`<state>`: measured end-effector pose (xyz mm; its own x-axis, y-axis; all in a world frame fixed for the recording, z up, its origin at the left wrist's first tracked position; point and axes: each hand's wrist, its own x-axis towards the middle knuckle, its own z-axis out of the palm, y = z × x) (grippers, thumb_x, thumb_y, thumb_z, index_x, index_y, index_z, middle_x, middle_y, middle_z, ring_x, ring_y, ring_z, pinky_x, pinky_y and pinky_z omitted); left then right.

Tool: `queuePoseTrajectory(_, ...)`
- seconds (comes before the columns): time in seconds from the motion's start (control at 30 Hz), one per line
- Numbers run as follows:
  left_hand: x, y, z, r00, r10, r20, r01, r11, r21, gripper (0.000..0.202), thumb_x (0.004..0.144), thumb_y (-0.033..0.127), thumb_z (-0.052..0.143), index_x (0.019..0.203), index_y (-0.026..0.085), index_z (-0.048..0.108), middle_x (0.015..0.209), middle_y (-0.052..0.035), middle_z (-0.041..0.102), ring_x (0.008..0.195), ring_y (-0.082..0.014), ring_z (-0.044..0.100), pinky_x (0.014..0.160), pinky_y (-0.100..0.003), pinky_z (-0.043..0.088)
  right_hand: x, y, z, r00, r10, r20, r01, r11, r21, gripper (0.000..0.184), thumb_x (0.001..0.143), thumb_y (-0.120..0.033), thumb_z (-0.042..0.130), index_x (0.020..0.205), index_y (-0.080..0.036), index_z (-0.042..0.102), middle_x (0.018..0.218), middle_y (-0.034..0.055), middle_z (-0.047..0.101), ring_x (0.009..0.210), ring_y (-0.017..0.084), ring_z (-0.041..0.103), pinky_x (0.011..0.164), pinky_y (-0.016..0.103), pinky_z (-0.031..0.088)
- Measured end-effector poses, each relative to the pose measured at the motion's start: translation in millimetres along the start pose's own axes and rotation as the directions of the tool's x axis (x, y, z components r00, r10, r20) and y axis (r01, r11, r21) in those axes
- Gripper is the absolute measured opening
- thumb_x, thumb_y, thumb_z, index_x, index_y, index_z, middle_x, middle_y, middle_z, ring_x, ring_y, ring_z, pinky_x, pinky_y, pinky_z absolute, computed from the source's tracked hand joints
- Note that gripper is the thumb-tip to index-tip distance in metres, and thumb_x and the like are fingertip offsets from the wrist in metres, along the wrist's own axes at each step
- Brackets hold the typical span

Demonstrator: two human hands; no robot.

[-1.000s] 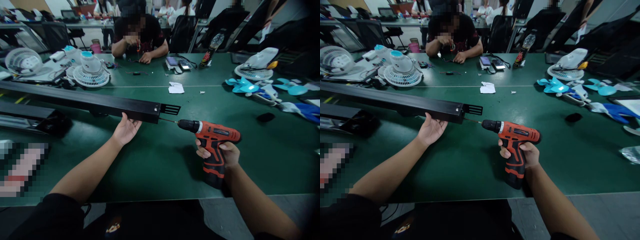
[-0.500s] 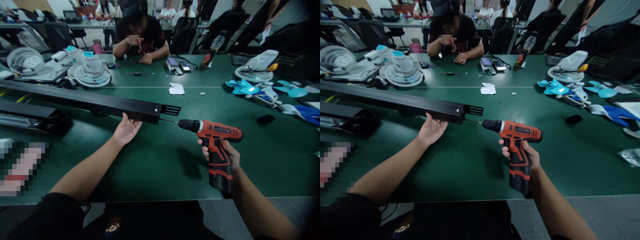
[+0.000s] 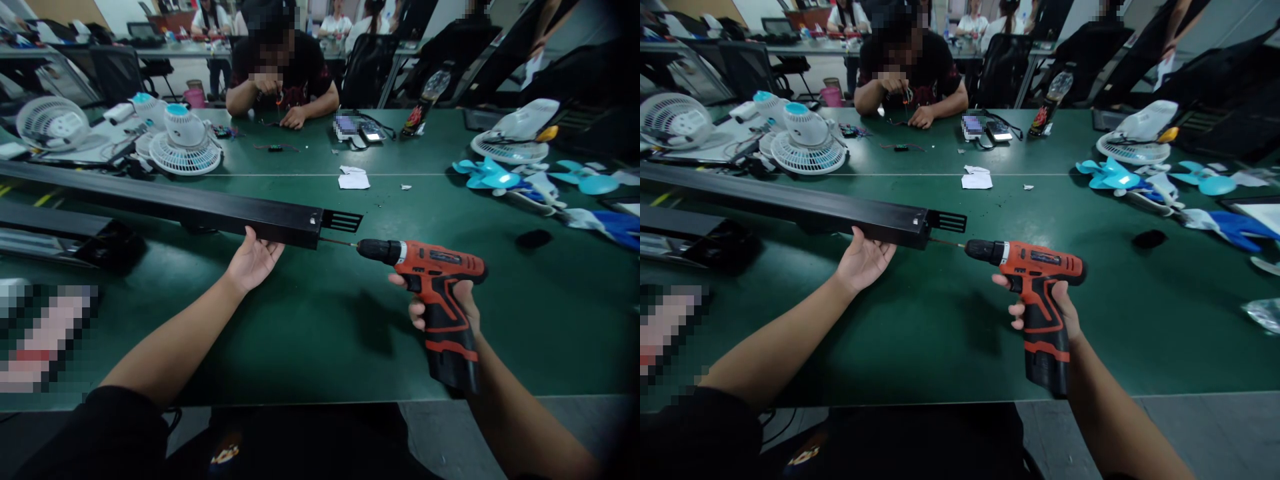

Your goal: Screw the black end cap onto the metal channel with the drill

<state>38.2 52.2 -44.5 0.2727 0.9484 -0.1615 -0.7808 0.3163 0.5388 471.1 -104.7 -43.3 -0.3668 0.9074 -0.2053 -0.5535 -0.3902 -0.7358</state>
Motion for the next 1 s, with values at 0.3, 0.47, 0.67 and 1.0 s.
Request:
queuePoseTrajectory(0.3, 0, 0, 0.9, 1.000, 0.000, -0.003, 0.000, 1.000, 0.004, 0.049, 0.123, 0.065, 0.058, 0.137, 0.025, 0.083, 0.117, -0.0047, 0.093, 0.121, -0.0204, 0.089, 0.116, -0.029, 0.066, 12, -1, 5, 1.000, -0.028, 0.002, 0.028, 0.991, -0.129, 0.096, 0.088, -0.098, 0.083, 0.136, -0.015, 0.089, 0.065, 0.0023, 0.070, 0.049, 0.018, 0.060, 0.047, 0.027, 0.058)
queuePoseTrajectory(0.47, 0, 0, -1.5, 1.000, -0.012, 0.000, 0.012, 1.000, 0.002, 0.051, 0.123, 0.064, 0.058, 0.155, 0.029, 0.077, 0.121, -0.0041, 0.093, 0.126, -0.0213, 0.088, 0.122, -0.031, 0.064, 19, 1, 10, 0.990, -0.095, 0.105, 0.110, 0.984, -0.143, 0.084, 0.096, -0.098, 0.073, 0.115, -0.018, 0.091, 0.054, -0.0031, 0.056, 0.043, 0.016, 0.041, 0.041, 0.028, 0.043)
queuePoseTrajectory(0.67, 0, 0, -2.7, 1.000, 0.000, 0.008, 0.000, 1.000, 0.005, 0.051, 0.124, 0.063, 0.057, 0.156, 0.029, 0.077, 0.121, -0.0036, 0.093, 0.125, -0.0214, 0.088, 0.122, -0.032, 0.064, 21, 3, 9, 0.979, -0.094, 0.181, 0.109, 0.991, -0.074, 0.083, 0.103, -0.091, 0.071, 0.125, -0.013, 0.090, 0.055, -0.0041, 0.054, 0.043, 0.013, 0.030, 0.040, 0.029, 0.040)
queuePoseTrajectory(1.0, 1, 0, 0.4, 1.000, 0.008, -0.029, -0.007, 1.000, 0.011, 0.051, 0.125, 0.063, 0.052, 0.149, 0.027, 0.080, 0.123, -0.0054, 0.093, 0.125, -0.0218, 0.088, 0.119, -0.031, 0.065, 20, 4, 12, 0.982, -0.090, 0.167, 0.101, 0.993, -0.060, 0.077, 0.105, -0.086, 0.074, 0.116, -0.012, 0.090, 0.052, -0.0023, 0.057, 0.043, 0.014, 0.034, 0.042, 0.030, 0.047)
